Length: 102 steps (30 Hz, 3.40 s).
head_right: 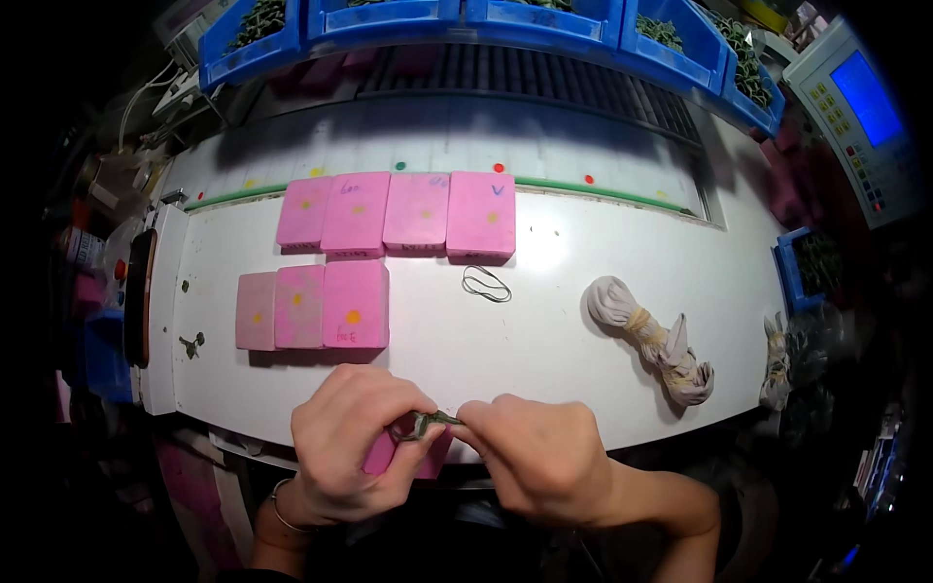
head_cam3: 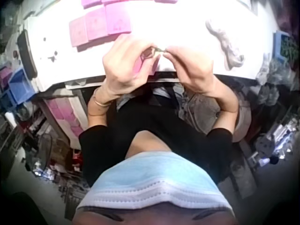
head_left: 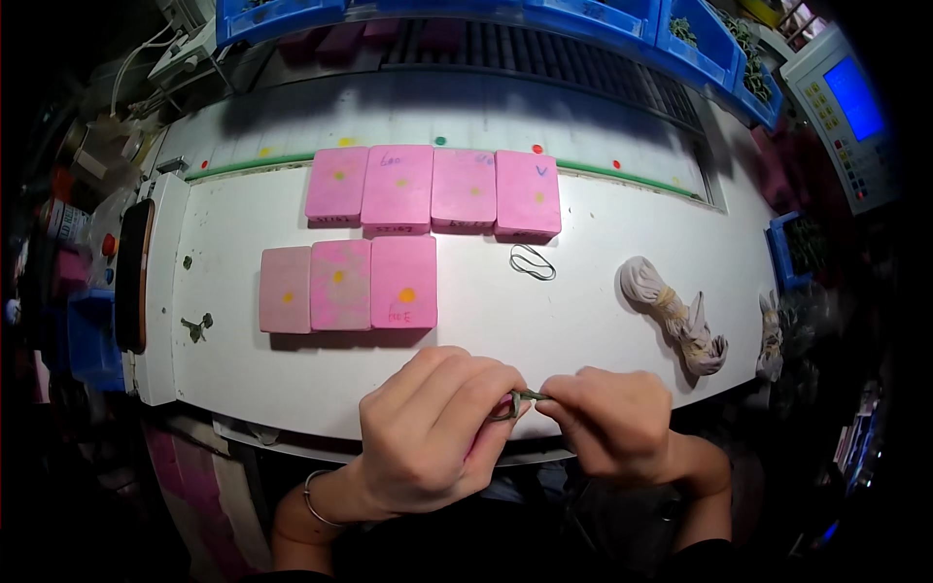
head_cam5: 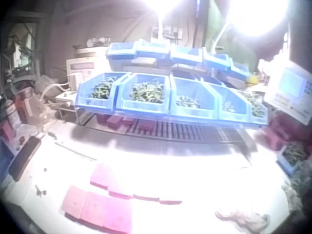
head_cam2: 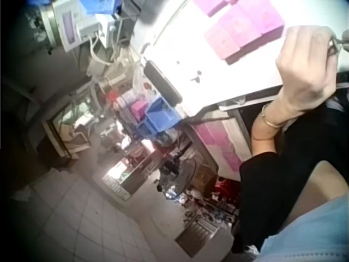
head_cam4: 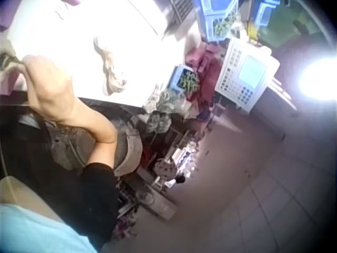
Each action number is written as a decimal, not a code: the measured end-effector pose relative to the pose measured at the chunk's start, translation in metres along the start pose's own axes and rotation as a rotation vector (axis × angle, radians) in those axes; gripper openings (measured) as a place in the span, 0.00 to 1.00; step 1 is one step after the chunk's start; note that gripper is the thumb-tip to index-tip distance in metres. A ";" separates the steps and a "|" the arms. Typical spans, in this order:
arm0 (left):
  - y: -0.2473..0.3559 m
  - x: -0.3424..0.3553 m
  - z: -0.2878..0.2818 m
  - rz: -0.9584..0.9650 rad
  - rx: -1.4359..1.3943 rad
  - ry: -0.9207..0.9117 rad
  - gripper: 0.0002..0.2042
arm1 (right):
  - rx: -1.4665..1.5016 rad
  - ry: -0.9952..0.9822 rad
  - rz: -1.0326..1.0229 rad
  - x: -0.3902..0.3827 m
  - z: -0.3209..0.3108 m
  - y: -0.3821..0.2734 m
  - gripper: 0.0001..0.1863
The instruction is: The person opens a pink rubber mold, removes cast wax patterns, wipes the interior with a cloth, reassembles the mold pieces, and secures them with a rubber band.
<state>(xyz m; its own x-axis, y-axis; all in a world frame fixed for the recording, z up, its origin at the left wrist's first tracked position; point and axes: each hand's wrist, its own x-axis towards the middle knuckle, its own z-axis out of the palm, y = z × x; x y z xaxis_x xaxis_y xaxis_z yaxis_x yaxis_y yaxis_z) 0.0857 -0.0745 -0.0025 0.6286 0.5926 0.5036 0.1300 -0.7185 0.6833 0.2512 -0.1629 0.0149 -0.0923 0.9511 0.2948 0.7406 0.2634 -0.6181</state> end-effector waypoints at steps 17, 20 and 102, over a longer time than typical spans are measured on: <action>-0.011 0.001 -0.009 -0.175 -0.221 -0.046 0.11 | 0.239 -0.082 0.162 0.009 -0.004 -0.009 0.19; -0.013 0.001 -0.009 -0.260 -0.273 0.009 0.14 | 0.264 -0.103 0.061 0.034 -0.007 -0.003 0.10; -0.029 0.016 0.060 -0.489 -0.903 0.278 0.14 | -0.259 -0.004 -0.182 -0.005 -0.008 0.011 0.29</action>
<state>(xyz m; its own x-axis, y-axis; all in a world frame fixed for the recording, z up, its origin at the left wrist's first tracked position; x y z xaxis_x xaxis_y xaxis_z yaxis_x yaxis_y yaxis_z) 0.1379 -0.0664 -0.0462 0.4503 0.8880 0.0936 -0.3677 0.0889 0.9257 0.2653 -0.1660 0.0129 -0.2411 0.8930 0.3801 0.8564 0.3800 -0.3496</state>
